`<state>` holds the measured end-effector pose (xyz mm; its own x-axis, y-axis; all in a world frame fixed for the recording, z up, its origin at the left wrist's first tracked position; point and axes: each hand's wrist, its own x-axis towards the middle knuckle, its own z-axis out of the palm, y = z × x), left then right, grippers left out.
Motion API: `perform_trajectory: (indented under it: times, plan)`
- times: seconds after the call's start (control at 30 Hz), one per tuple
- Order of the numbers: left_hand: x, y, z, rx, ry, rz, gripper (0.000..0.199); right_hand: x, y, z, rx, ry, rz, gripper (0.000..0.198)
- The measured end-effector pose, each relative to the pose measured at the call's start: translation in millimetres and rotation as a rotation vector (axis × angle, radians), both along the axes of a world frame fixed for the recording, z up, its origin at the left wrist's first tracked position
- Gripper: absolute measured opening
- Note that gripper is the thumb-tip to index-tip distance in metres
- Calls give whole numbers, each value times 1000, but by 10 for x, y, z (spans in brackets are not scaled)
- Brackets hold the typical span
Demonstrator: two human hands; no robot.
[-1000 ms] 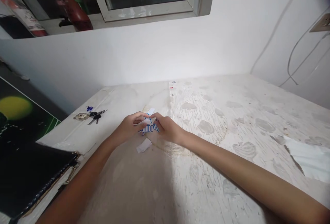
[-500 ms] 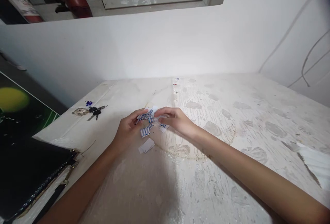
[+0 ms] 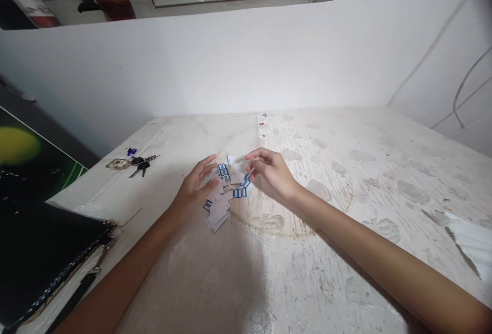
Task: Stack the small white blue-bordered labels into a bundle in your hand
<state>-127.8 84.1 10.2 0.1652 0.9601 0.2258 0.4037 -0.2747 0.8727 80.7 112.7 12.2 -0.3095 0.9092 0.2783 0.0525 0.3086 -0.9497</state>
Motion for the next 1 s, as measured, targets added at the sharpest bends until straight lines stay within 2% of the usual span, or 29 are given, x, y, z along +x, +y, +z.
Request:
perform_trajectory:
  times: [0.1,0.2,0.27,0.47,0.6,0.8,0.9,1.0]
  plan:
    - [-49,37,-49,18,147,12,61,23,40,-100,125,-209,-30,30]
    - [-89,80,-121,-5,243,-4,75,14,31,-199,227,-392,25,59]
    - [-102,95,-163,-34,270,-14,78,-2,3,-245,275,-473,55,68]
    - [-45,92,-171,-15,265,-48,64,-62,-34,-284,398,-535,137,54]
    - [3,102,-161,26,221,-82,56,-103,-28,-296,441,-499,137,47]
    - [8,123,-211,26,159,-59,51,-133,-68,-317,471,-485,120,42]
    - [-57,117,-140,0,148,-42,54,-127,-85,-294,503,-513,114,41]
    - [-180,84,10,-45,203,-30,54,-97,-85,-235,515,-563,122,35]
